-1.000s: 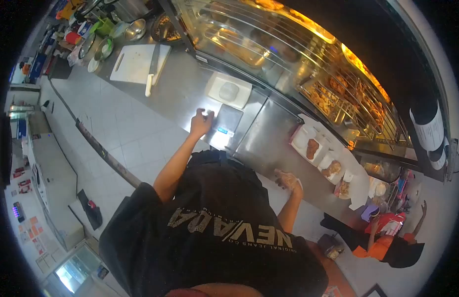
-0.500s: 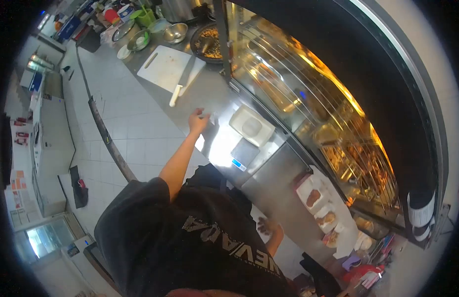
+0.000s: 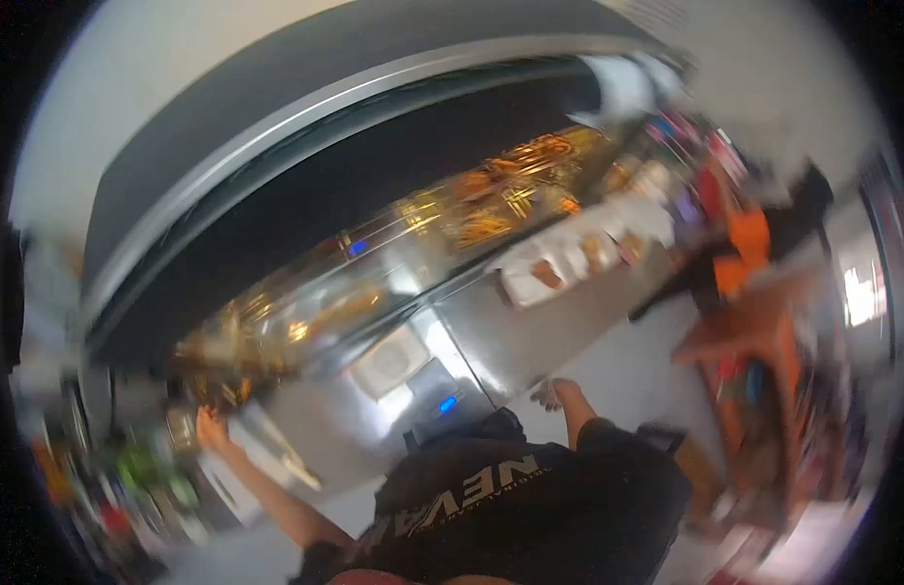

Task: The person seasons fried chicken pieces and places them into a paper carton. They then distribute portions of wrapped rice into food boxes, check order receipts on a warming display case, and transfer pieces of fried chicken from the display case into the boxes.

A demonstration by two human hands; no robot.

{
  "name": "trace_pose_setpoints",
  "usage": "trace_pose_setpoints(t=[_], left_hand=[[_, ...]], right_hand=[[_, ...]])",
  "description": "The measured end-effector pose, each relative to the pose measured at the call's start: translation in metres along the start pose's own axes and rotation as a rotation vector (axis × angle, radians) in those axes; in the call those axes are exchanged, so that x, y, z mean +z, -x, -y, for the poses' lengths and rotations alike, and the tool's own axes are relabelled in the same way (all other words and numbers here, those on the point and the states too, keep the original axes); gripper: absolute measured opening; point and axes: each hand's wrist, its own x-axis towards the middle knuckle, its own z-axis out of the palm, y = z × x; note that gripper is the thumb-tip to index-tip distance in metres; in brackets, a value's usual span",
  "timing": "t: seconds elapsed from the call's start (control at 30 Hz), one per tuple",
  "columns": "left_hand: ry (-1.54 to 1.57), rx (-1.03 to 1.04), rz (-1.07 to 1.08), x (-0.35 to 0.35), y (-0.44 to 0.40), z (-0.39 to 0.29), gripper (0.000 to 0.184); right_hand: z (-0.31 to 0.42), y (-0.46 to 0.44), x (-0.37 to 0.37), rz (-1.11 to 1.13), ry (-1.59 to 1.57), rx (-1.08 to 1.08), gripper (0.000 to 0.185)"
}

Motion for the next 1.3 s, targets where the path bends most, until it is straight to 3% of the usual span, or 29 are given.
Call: trace_pose_setpoints(t=[0.03,0.07,0.1,0.17,0.23,0.3,0.37,0.43,0.47,0.5,0.57,0.6,0.63,0.67,0.77,0.8,0.9,1.0,1.07,1.13,1.2,1.3], left_hand=[[-0.040,0.301,-0.101,0.057,0.085,-0.053,0.030],[-0.202,0.423,-0.245,0.090,0.122,-0.096,0.029],[-0.121,0.474,-0.274,0.115,0.141,-0.123,0.029],[-0.053,0.759,-0.231,0.145,0.182,-0.166,0.027],[0.079,0.963,-0.163,0.210,0.282,-0.213,0.023],[0.160,1.134,-0.003,0.261,0.357,-0.229,0.021],[0.172,1.260,0.260,0.293,0.410,-0.222,0.018],[0.182,1.155,0.594,0.331,0.453,-0.202,0.018],[0.099,1.138,0.642,0.358,0.488,-0.191,0.020],[0.041,1.029,0.723,0.385,0.518,-0.181,0.025],[-0.072,0.909,0.887,0.432,0.569,-0.171,0.027],[-0.098,0.821,0.958,0.454,0.588,-0.167,0.029],[-0.116,0.843,0.984,0.476,0.598,-0.162,0.029],[-0.134,0.866,1.012,0.495,0.604,-0.155,0.030],[-0.142,0.884,0.943,0.537,0.619,-0.137,0.025],[-0.111,0.858,0.939,0.543,0.621,-0.134,0.022],[-0.055,0.813,0.931,0.551,0.624,-0.128,0.014],[-0.095,0.832,0.909,0.550,0.621,-0.121,0.012],[-0.124,0.829,0.892,0.551,0.616,-0.117,0.012],[-0.130,0.842,0.873,0.550,0.617,-0.118,0.012],[-0.146,0.860,0.862,0.549,0.614,-0.119,0.012],[-0.174,0.874,0.876,0.546,0.608,-0.120,0.012]], right_hand=[[-0.002,0.011,0.015,-0.039,-0.061,-0.041,0.056],[0.009,0.044,0.027,-0.080,-0.092,-0.077,0.057],[0.012,0.059,0.033,-0.125,-0.101,-0.108,0.058],[-0.005,0.017,0.055,-0.099,-0.141,-0.126,0.053],[-0.043,-0.066,0.069,-0.046,-0.211,-0.186,0.050],[-0.103,-0.161,0.093,0.118,-0.312,-0.453,0.021],[-0.151,-0.237,0.129,0.087,-1.081,-0.537,0.037],[-0.189,-0.238,0.137,0.107,-1.059,-0.694,0.016],[-0.207,-0.235,0.142,0.117,-1.051,-0.772,0.010],[-0.211,-0.225,0.131,0.385,-1.371,-0.243,0.013],[-0.208,-0.174,0.133,0.393,-1.590,-0.218,0.024],[-0.210,-0.145,0.128,0.283,-1.235,-0.355,0.025],[-0.204,-0.121,0.115,0.174,-0.879,-0.481,0.027],[-0.197,-0.115,0.113,0.158,-1.389,-0.219,0.026],[-0.224,-0.165,0.096,0.600,-1.676,-0.448,0.013],[-0.229,-0.176,0.084,0.689,-1.512,-0.508,0.013],[-0.213,-0.169,0.053,0.363,-1.387,-0.425,0.011],[-0.216,-0.192,0.031,0.556,-1.428,-0.591,0.016],[-0.232,-0.248,0.029,0.225,-0.857,-0.907,0.018],[-0.237,-0.245,0.030,0.053,-0.552,-1.008,0.020],[-0.231,-0.226,0.023,0.354,-1.114,-0.620,0.022],[-0.217,-0.191,0.024,0.429,-1.317,-0.408,0.025]])
